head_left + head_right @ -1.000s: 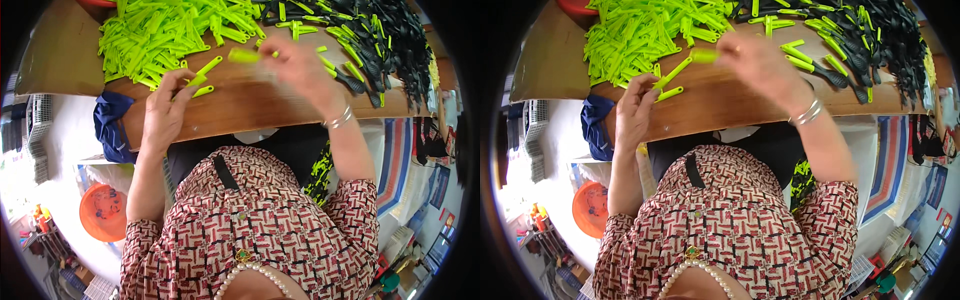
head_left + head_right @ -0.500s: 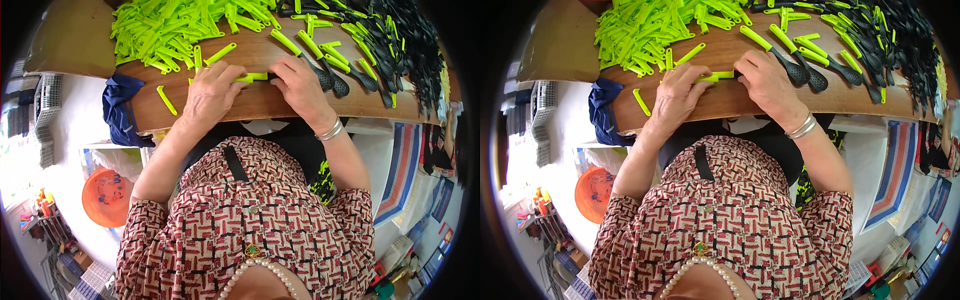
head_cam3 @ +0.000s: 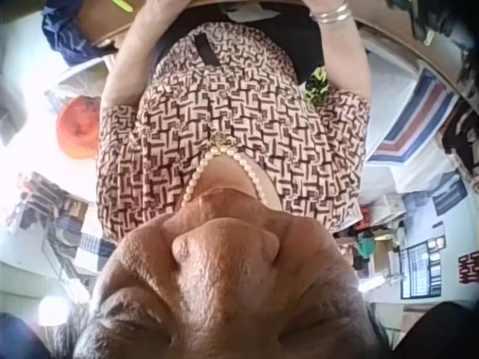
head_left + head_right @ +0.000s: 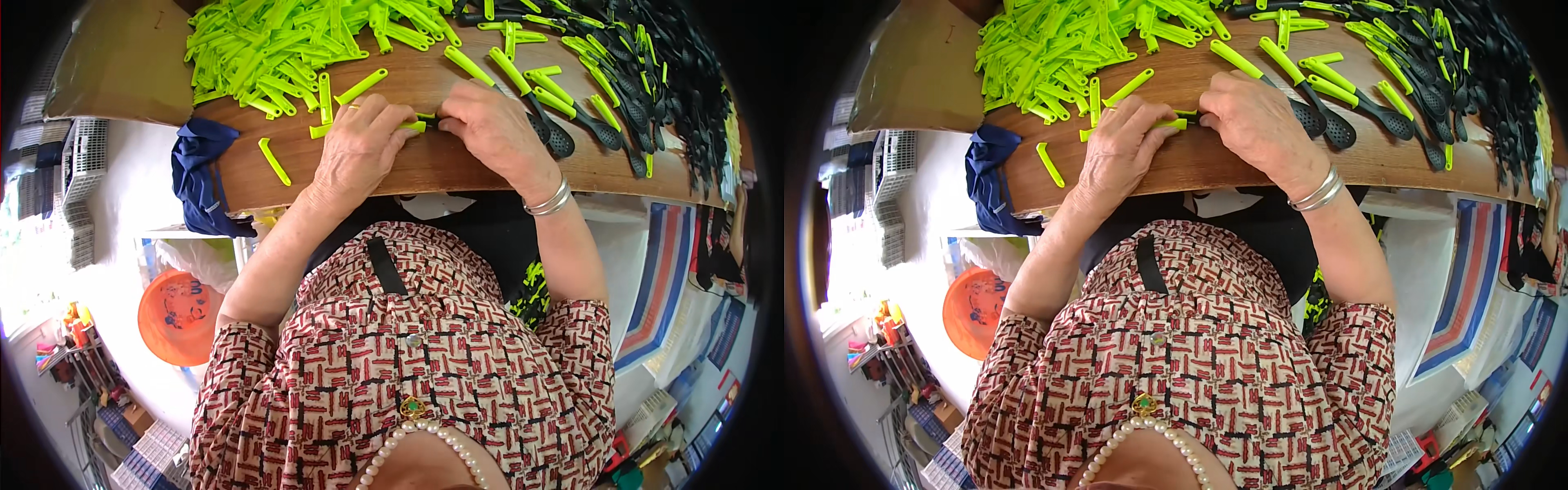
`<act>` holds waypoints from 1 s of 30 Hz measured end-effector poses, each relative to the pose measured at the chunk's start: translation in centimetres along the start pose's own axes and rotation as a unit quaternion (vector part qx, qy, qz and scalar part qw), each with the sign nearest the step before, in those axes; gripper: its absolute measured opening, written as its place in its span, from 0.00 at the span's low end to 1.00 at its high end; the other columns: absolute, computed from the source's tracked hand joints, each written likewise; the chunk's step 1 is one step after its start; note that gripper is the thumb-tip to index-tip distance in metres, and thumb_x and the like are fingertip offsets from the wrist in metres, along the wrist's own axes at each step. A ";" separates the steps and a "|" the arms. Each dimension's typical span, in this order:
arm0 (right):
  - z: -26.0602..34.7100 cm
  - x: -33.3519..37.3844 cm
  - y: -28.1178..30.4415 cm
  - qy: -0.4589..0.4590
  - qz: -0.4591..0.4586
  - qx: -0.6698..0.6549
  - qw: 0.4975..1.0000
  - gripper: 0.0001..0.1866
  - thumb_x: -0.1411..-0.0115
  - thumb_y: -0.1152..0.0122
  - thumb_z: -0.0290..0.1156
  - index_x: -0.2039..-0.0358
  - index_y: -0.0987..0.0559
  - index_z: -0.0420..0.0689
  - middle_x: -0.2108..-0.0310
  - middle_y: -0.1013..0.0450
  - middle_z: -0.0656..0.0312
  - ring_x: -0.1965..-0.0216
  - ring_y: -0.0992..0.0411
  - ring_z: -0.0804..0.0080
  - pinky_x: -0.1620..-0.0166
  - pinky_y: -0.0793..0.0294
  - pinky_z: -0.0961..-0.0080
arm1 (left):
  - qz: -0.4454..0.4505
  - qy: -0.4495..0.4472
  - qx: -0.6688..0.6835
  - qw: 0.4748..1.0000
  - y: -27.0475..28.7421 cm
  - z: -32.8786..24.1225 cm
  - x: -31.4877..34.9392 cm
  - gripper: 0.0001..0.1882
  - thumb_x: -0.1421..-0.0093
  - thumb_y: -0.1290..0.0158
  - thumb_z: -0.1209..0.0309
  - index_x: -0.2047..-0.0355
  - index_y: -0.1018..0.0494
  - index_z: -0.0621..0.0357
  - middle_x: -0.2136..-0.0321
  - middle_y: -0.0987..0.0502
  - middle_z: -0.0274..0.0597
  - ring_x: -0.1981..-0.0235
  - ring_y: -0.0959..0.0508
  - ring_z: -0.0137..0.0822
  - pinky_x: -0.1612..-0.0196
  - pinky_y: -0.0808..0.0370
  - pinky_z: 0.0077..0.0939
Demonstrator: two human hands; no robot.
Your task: The person assembles kitchen utensils by sliding plastic handle sleeves onto the handles of slotted spoons by hand and sorts plastic handles on the workbench.
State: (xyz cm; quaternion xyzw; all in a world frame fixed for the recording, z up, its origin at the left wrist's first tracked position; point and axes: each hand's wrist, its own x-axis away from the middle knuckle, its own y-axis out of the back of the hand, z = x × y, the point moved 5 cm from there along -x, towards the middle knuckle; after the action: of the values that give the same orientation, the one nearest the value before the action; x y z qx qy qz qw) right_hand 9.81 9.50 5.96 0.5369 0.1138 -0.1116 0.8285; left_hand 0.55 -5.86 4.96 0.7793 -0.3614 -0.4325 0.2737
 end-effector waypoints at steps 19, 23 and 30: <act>-2.3 0.4 -0.8 -0.028 -0.049 -0.111 0.992 0.09 0.50 0.28 0.25 0.73 0.23 0.40 0.73 0.30 0.57 0.66 0.28 0.54 0.64 0.29 0.61 | -0.016 0.024 0.062 0.998 -1.4 1.7 -2.5 0.06 0.41 0.39 0.73 0.63 0.20 0.55 0.67 0.22 0.45 0.61 0.22 0.50 0.58 0.25 0.41; -1.2 -0.8 -0.6 0.012 -0.026 -0.099 0.995 0.06 0.47 0.33 0.24 0.71 0.23 0.40 0.69 0.29 0.52 0.64 0.29 0.47 0.61 0.29 0.56 | -0.073 -0.019 0.052 0.996 -0.3 1.7 -2.2 0.03 0.43 0.41 0.73 0.69 0.20 0.57 0.72 0.22 0.44 0.66 0.21 0.48 0.62 0.24 0.40; -1.7 1.1 -0.3 -0.031 -0.041 -0.092 0.994 0.07 0.48 0.34 0.16 0.70 0.23 0.37 0.71 0.29 0.53 0.68 0.28 0.51 0.63 0.28 0.63 | -0.047 0.008 -0.017 0.999 -4.2 0.3 -1.9 0.03 0.46 0.45 0.70 0.72 0.27 0.52 0.63 0.30 0.48 0.58 0.26 0.51 0.58 0.26 0.45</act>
State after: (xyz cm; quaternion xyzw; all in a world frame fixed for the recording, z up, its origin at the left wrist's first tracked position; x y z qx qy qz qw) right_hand 10.63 10.89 4.66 0.4492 0.1205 -0.1511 0.8723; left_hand 0.93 -1.95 2.60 0.7944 -0.3146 -0.4446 0.2689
